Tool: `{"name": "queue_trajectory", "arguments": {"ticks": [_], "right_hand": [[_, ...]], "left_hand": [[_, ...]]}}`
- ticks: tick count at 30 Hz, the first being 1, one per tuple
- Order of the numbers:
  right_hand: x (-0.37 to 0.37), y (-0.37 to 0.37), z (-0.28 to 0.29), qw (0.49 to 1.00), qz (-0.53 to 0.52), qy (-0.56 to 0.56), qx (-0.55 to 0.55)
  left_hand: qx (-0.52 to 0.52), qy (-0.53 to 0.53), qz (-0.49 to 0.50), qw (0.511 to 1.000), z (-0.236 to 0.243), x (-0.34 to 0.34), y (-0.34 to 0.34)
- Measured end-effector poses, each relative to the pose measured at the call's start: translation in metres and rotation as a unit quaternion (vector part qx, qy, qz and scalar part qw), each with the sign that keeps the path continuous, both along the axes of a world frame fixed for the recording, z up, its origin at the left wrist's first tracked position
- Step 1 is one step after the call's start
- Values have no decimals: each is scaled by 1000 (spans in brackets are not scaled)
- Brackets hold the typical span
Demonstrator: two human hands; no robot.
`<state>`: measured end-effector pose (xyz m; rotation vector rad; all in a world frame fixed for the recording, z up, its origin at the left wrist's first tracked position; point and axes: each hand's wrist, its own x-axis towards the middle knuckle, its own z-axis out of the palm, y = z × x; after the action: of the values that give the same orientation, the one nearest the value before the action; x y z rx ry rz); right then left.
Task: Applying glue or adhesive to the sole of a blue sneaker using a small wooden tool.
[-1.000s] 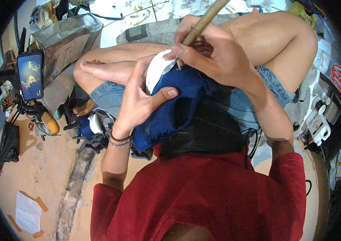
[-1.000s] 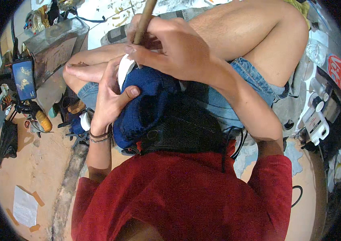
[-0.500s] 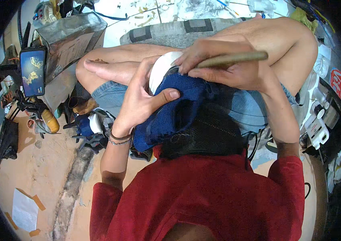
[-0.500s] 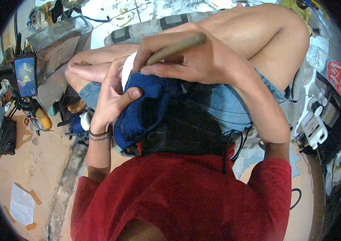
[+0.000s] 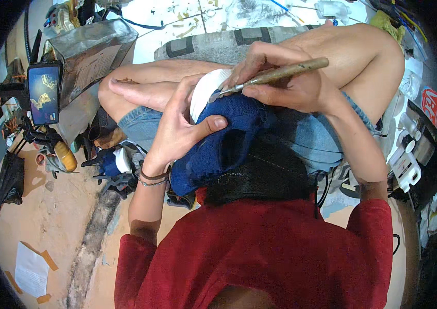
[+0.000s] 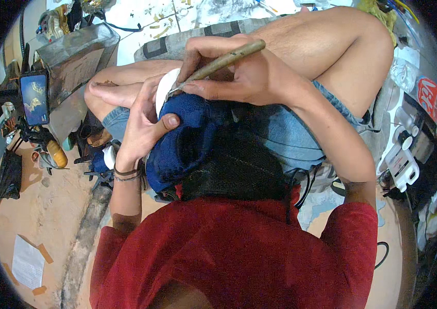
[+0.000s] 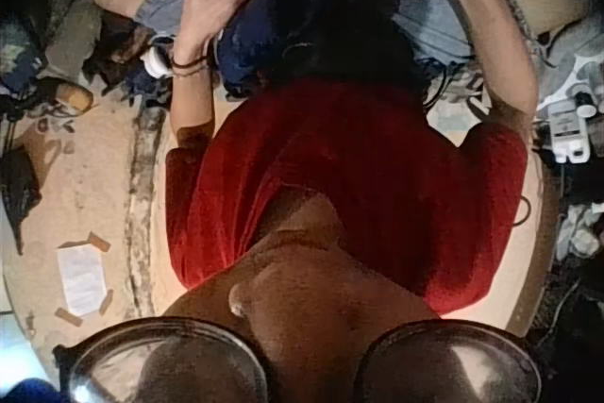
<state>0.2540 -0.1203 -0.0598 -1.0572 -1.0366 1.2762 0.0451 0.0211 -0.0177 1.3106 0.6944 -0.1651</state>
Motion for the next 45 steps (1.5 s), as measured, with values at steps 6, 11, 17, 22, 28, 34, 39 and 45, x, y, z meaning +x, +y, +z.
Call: {"name": "queue_trajectory", "arguments": {"ticks": [6,11,17,22,28,34,39,45], "right_hand": [[-2,-2,-3,996,-57,48,-43],[-17,-3,-10,995,-73,48,-49],[-12,0,-11,993,-118,19,10],[-9,-1,-5,997,-73,23,-25],[7,0,-14,981,-182,63,2],[55,49,18,954,-294,-58,15],[87,117,18,926,-301,-227,6],[118,130,-29,941,-323,-97,-26]], "left_hand": [[3,3,-5,1000,0,-1,1],[-30,-3,13,999,1,-2,0],[-19,2,4,1000,-1,-3,1],[-24,-3,10,1000,-3,0,2],[9,12,-9,1000,8,1,6],[126,-6,-85,988,-6,-5,22],[59,-16,-47,997,5,1,29],[309,-107,-102,940,15,4,52]]}}
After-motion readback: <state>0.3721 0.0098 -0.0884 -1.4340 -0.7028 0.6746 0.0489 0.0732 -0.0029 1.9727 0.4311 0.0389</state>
